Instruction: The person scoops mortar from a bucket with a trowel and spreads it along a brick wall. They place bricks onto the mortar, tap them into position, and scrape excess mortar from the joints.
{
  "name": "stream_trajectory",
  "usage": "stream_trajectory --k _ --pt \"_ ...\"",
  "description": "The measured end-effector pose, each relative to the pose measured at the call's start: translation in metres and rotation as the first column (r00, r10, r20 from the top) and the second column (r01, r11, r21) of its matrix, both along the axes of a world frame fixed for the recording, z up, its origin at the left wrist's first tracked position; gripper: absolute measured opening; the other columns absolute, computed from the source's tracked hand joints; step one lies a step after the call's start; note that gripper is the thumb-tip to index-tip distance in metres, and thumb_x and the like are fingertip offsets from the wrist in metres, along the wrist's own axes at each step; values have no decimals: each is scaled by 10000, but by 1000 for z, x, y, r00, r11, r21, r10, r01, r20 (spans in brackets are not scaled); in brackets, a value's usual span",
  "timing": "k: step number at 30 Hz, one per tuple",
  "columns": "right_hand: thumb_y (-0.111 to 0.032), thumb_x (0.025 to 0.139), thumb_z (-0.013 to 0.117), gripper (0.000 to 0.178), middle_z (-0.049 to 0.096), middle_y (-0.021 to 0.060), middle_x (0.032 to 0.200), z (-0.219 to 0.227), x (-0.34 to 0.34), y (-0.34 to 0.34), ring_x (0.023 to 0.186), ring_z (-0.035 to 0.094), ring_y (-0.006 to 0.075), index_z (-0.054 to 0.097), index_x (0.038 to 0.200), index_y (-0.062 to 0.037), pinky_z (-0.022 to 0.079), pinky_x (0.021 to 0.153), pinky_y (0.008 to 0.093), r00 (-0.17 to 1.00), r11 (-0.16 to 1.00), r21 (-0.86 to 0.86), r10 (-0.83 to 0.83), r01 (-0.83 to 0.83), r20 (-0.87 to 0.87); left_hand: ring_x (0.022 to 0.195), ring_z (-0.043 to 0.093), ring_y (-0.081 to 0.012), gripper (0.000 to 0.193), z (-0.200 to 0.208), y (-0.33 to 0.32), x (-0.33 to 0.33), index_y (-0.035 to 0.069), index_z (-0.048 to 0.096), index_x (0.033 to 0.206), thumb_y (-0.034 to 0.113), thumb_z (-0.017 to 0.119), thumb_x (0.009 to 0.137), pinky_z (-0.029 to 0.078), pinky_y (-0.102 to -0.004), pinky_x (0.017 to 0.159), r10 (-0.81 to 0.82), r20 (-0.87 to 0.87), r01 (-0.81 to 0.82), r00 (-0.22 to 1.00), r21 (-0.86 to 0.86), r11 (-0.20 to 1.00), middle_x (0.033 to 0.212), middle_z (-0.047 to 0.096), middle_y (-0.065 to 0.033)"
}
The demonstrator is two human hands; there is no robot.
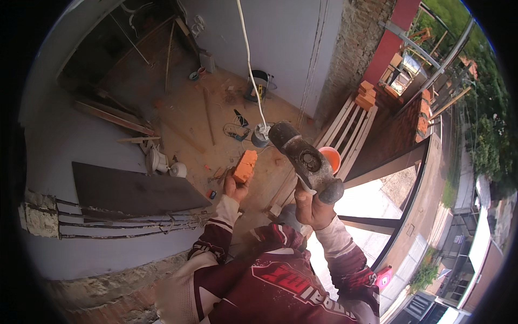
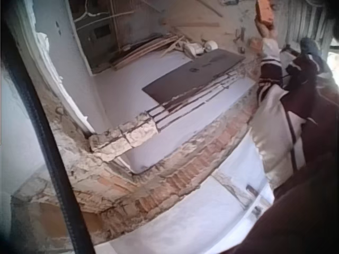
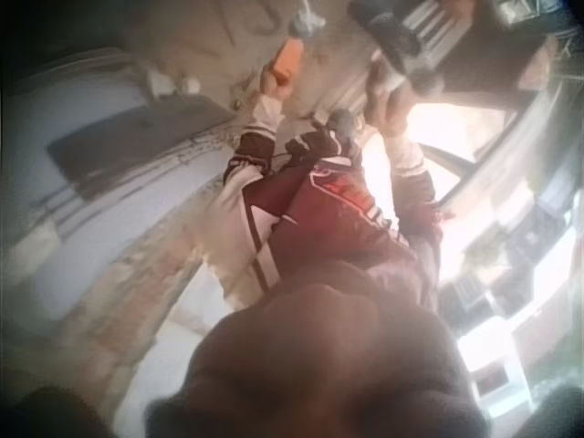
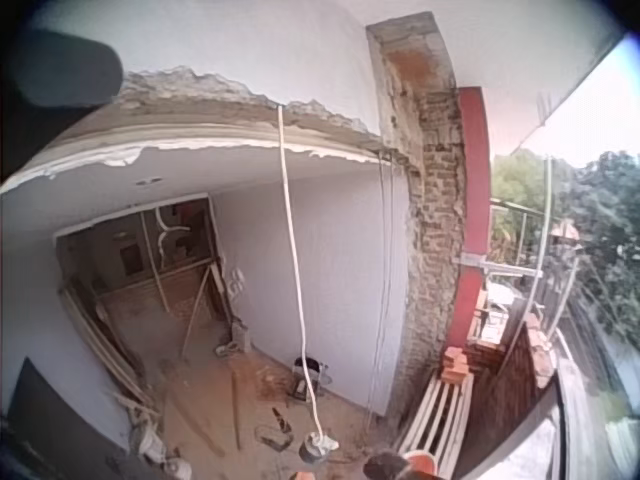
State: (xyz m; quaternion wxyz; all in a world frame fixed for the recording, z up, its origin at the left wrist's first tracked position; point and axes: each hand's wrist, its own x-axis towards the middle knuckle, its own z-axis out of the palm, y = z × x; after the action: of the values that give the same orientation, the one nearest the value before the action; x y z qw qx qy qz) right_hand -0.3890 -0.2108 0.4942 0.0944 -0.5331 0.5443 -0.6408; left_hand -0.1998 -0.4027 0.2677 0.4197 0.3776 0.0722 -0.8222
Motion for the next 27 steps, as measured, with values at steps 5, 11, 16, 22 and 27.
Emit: stream_trajectory --k 5,11,16,22,27 --pt "-286 971 611 343 623 220 836 -89 15 -36 728 628 399 596 1122 21 493 657 445 987 996 60 74 -66 -141 1126 673 -343 356 4 -5 10 6 611 1246 286 548 1036 599 -448 970 -76 -200 68 977 -49 996 1234 673 -144" --pt "-350 1039 535 407 622 235 703 -121 -2 -41 703 641 494 515 1245 1 476 653 550 993 736 674 25 58 -113 1077 693 -292 353 -6 2 27 27 608 1251 291 590 1016 618 -448 917 -51 65 54 997 -46 997 1188 690 -112" --pt "-328 1028 546 368 634 203 802 -68 -15 -28 720 650 434 544 1213 -9 497 669 491 991 948 319 40 2 -127 1041 709 -283 340 -14 13 39 16 624 1238 271 597 1015 624 -459 906 54 98 -59 994 41 997 1166 697 -108" --pt "-320 1002 575 344 649 242 900 -105 26 -43 793 649 469 533 1157 -16 513 725 490 996 975 218 57 -41 -66 1067 701 -283 334 2 9 23 19 632 1223 288 560 1038 611 -454 930 -49 -104 45 993 -44 998 1188 700 -110" --pt "-421 1026 528 431 665 315 867 -159 -14 -45 860 646 522 523 1082 6 487 769 590 966 558 829 196 32 -169 1119 678 -277 311 23 -10 29 49 624 1246 266 604 1023 590 -432 952 -70 -79 47 994 -260 965 1220 690 -96"
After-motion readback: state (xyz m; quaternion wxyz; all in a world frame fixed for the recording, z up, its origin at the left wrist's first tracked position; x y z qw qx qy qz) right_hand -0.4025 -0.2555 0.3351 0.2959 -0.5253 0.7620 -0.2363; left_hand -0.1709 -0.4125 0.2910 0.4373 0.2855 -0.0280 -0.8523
